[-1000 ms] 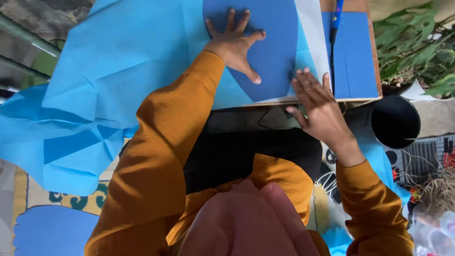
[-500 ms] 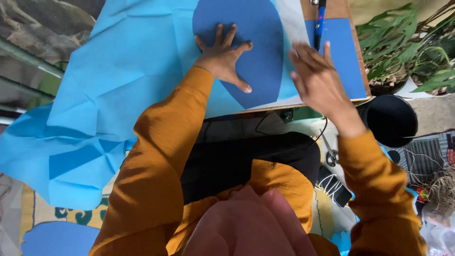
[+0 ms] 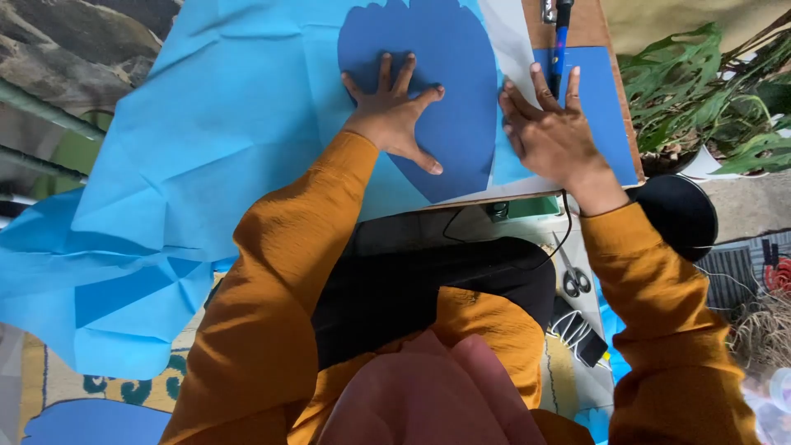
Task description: Cutting a fabric pattern using a heat-cutting tool and a template on a low table.
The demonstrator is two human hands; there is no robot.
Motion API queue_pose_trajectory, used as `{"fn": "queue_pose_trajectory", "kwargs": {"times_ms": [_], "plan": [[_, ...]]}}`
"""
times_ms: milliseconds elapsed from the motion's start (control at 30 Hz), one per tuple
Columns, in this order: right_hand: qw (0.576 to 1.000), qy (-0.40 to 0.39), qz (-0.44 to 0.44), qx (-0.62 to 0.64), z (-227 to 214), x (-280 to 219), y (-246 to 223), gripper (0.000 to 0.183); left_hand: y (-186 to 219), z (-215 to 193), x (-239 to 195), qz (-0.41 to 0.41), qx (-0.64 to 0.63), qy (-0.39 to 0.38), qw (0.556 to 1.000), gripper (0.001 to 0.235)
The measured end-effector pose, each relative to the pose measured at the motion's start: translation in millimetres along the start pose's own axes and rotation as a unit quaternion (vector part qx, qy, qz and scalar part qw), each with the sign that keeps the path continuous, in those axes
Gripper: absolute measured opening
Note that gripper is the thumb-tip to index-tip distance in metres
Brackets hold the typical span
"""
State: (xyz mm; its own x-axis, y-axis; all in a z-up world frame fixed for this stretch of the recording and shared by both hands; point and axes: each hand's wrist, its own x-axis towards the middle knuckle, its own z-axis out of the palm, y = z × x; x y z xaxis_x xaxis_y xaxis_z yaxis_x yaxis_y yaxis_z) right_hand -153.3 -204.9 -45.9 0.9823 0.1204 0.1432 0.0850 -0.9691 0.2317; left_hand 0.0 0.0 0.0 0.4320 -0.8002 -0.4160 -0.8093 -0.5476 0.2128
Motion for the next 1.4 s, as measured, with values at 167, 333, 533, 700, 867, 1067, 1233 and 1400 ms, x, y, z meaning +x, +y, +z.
{"fn": "queue_pose_trajectory", "kwargs": {"times_ms": [167, 333, 533, 700, 867, 1067, 1233, 1400], "plan": [[0.996, 0.052, -0.056, -0.054, 7.7, -4.4, 11.8, 0.048, -0.6, 0.3, 0.1, 0.004, -0.003, 0.005, 1.0, 0.113], [0.997, -0.048, 0.012, 0.062, -36.9, 4.2, -13.7, 0.05, 7.1, -2.2, -1.3, -0.011, -0.016, -0.002, 1.0, 0.1], [0.997, 0.059, 0.002, 0.047, -2.1, -16.8, -22.3, 0.056, 13.9, 11.7, 15.1, -0.032, -0.003, 0.059, 0.998, 0.083], [0.995, 0.096, -0.036, -0.014, -0.2, -23.8, -7.4, 0.052, 12.9, 12.9, 20.5, -0.016, -0.011, 0.079, 0.997, 0.086], [0.995, 0.072, -0.057, 0.046, -3.5, -24.0, -1.6, 0.055, 9.7, 15.1, 21.2, -0.002, -0.008, 0.097, 0.995, 0.079], [0.995, 0.061, -0.082, 0.007, -5.3, -23.8, 11.7, 0.055, 11.1, 12.3, 18.3, -0.011, -0.012, 0.083, 0.996, 0.081], [0.996, 0.02, -0.076, 0.033, -13.2, -12.3, 12.3, 0.058, 14.1, 8.3, 16.1, -0.02, -0.023, 0.072, 0.997, 0.088], [0.995, 0.08, -0.063, 0.006, 4.2, 3.4, 7.1, 0.059, 15.8, 0.0, 17.4, -0.054, -0.009, 0.025, 0.998, 0.105]]}}
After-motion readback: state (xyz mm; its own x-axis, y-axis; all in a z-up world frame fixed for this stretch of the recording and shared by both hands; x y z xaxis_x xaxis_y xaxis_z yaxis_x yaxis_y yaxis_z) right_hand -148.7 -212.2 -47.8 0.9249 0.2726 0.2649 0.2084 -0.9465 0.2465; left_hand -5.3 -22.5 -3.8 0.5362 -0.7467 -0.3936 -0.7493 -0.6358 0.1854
